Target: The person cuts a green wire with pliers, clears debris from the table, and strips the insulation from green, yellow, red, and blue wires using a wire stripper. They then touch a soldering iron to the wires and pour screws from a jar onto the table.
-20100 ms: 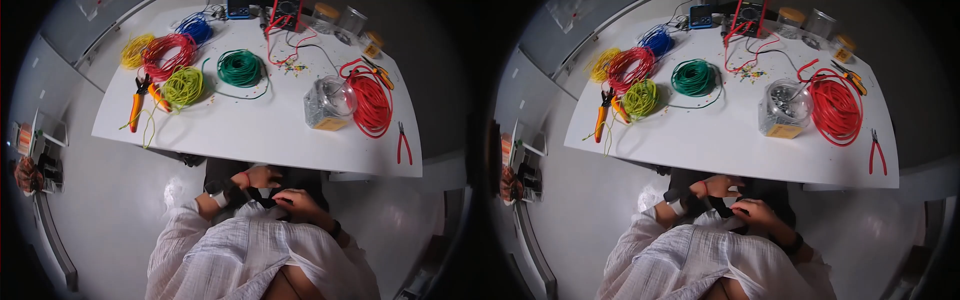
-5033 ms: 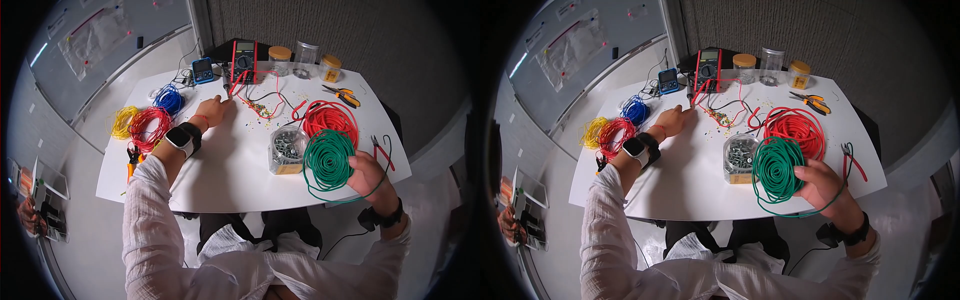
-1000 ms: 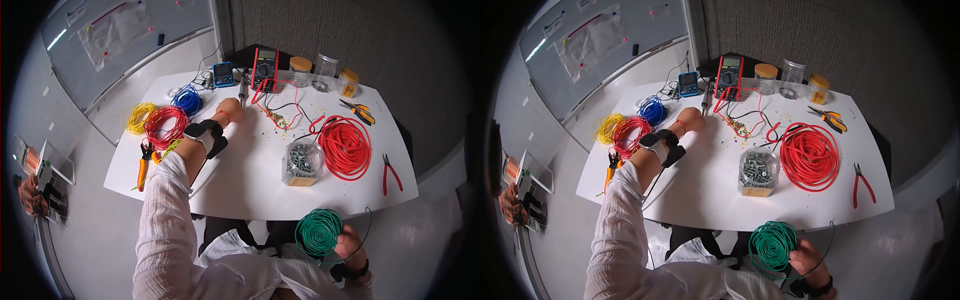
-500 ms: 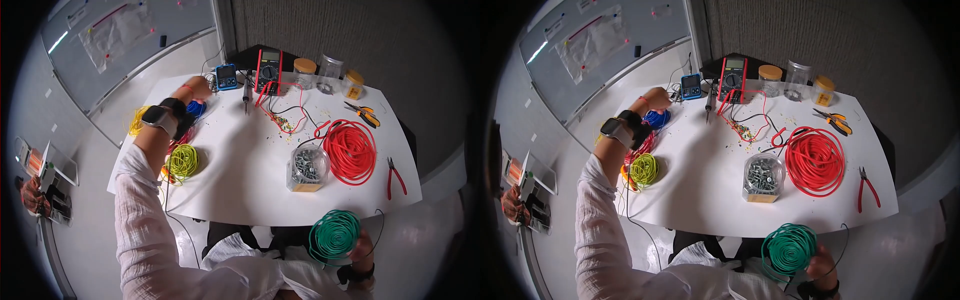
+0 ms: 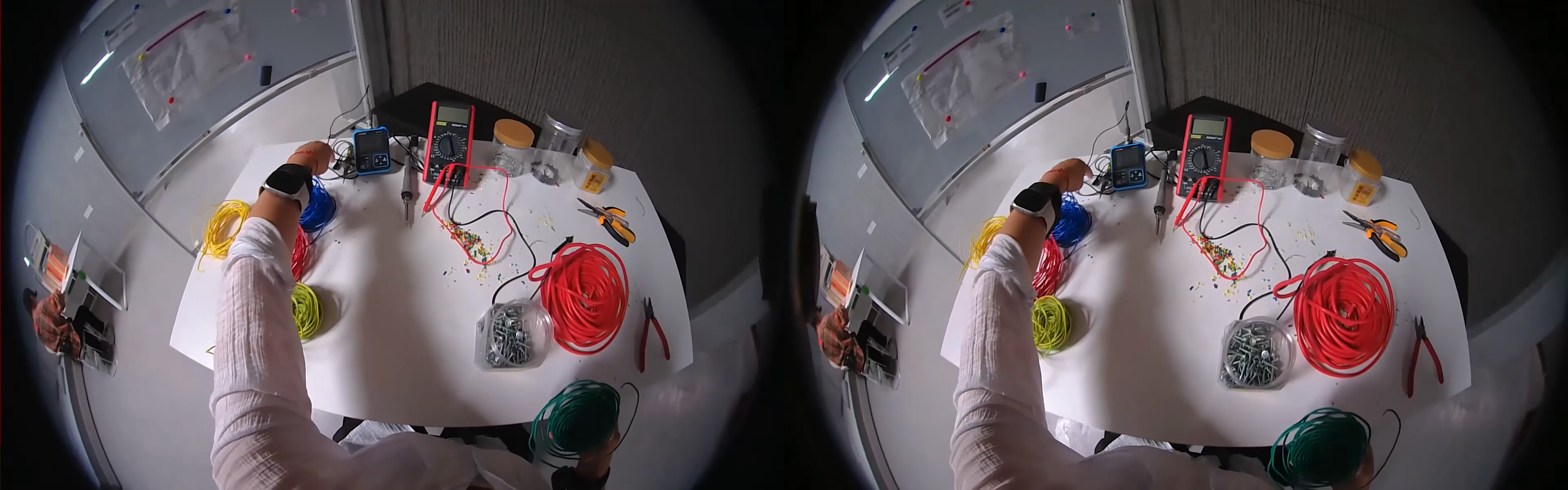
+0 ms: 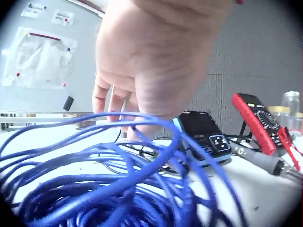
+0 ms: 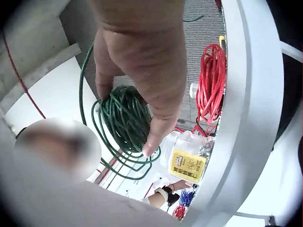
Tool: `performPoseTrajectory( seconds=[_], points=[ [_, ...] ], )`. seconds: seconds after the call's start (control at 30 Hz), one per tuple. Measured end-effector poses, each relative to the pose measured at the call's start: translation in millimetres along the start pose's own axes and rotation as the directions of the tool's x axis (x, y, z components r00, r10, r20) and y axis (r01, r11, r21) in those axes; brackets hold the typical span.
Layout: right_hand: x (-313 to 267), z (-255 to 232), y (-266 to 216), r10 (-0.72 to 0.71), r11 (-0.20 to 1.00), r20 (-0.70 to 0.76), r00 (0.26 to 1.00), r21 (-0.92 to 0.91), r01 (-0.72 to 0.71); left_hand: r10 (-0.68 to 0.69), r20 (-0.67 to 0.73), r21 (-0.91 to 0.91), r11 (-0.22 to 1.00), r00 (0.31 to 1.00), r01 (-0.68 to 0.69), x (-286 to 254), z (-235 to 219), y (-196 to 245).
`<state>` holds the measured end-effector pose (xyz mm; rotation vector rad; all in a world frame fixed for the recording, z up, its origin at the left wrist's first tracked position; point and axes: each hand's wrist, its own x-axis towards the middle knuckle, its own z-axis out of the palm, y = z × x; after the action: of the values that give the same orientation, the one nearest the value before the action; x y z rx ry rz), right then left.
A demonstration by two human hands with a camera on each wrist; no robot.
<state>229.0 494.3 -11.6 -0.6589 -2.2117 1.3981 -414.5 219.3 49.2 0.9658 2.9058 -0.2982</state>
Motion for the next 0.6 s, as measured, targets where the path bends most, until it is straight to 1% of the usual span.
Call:
performPoseTrajectory(
  seconds=[0.03, 0.07, 0.13, 0.17, 0.2, 0.27, 0.3, 0.33, 0.4, 0.53, 0.6],
  points=[
    [3, 1, 2, 0.005, 1.0, -0.001, 1.0, 0.001, -0.005, 0.023, 0.017, 0.055, 0.998, 1.0, -0.024, 9, 12, -6],
    [6, 2, 3, 0.01, 1.0, -0.001, 1.0, 0.004, -0.01, 0.026, 0.021, 0.057, 0.998, 0.999, -0.027, 18, 17, -8],
    [10, 6, 8, 0.025, 1.0, -0.002, 1.0, 0.015, -0.025, -0.024, 0.226, 0.196, 0.98, 0.974, -0.021, 37, 24, -14],
    [11, 7, 10, 0.033, 0.999, -0.002, 0.999, 0.019, -0.033, 0.032, 0.189, 0.15, 0.987, 0.981, -0.062, 31, 16, -12],
    [12, 7, 11, 0.041, 0.999, -0.002, 0.999, 0.021, -0.041, 0.036, 0.196, 0.152, 0.986, 0.98, -0.067, 38, 19, -15],
    [14, 8, 15, 0.054, 0.998, 0.003, 0.999, 0.023, -0.054, 0.033, 0.197, 0.309, 0.946, 0.98, -0.094, 50, 24, -25],
    [15, 9, 16, 0.057, 0.998, 0.006, 0.998, 0.025, -0.057, 0.085, 0.161, 0.322, 0.937, 0.983, -0.134, 53, 26, -31],
    [17, 10, 18, 0.058, 0.998, 0.009, 0.998, 0.027, -0.059, 0.083, 0.164, 0.323, 0.937, 0.983, -0.133, 56, 29, -35],
    [18, 11, 21, 0.065, 0.997, 0.015, 0.998, 0.031, -0.065, 0.014, 0.046, 0.233, 0.972, 0.999, -0.024, 57, 32, -35],
    [19, 11, 25, 0.076, 0.997, 0.026, 0.997, 0.031, -0.077, -0.021, 0.083, 0.228, 0.974, 0.996, 0.001, 49, 24, -13],
    [19, 12, 26, 0.077, 0.996, 0.026, 0.997, 0.033, -0.078, -0.081, -0.05, 0.014, 0.997, 0.995, 0.082, 38, 15, -6]
  ],
)
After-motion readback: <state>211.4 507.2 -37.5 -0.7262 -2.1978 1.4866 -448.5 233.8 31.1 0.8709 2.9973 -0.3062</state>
